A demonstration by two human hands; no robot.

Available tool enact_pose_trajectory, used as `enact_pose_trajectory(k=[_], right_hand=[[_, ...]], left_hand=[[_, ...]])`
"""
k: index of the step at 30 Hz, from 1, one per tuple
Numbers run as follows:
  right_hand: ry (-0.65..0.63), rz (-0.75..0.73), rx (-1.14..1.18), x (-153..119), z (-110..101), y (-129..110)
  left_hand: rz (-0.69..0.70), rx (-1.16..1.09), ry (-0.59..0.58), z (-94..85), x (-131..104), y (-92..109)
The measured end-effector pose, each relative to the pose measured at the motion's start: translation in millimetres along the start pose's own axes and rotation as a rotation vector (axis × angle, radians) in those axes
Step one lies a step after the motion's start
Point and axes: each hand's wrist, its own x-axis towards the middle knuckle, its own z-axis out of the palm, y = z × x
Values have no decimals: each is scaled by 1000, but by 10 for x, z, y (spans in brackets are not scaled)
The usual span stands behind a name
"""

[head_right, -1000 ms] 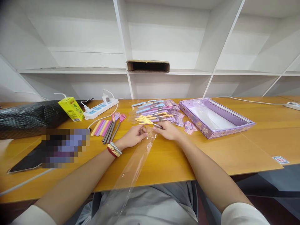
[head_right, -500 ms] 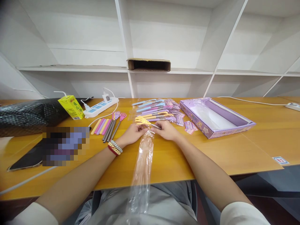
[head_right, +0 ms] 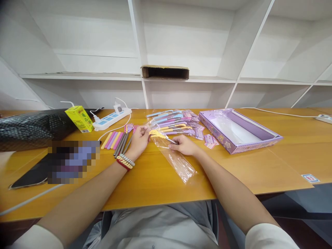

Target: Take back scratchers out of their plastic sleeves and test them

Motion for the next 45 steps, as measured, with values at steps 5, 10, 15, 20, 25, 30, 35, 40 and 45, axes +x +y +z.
enact_pose_trajectory(k=[5, 10, 15, 20, 25, 30, 35, 40, 45], right_hand=[[106, -48, 23, 9, 3, -13], [147, -90, 39, 21, 10, -32], [-9, -71, 169, 9, 22, -49], [163, -35, 232, 42, -27, 8], [576, -84, 149, 22, -265, 71], [942, 21, 299, -155, -847, 68], [1069, 348, 223, -383, -1574, 248], [1169, 675, 92, -677, -1917, 667], [1238, 759, -76, -890, -2059, 1002]], left_hand=[[-117, -85, -338, 34, -100, 39], [-92, -47, -578, 75, -187, 43], [-25, -82, -410, 48, -150, 100], [-74, -60, -365, 36, -122, 99], [-60, 161, -496, 42, -140, -27], [58, 358, -591, 16, -192, -32], [110, 416, -586, 19, -213, 13], [161, 465, -605, 24, -206, 2], [198, 519, -619, 15, -206, 6]])
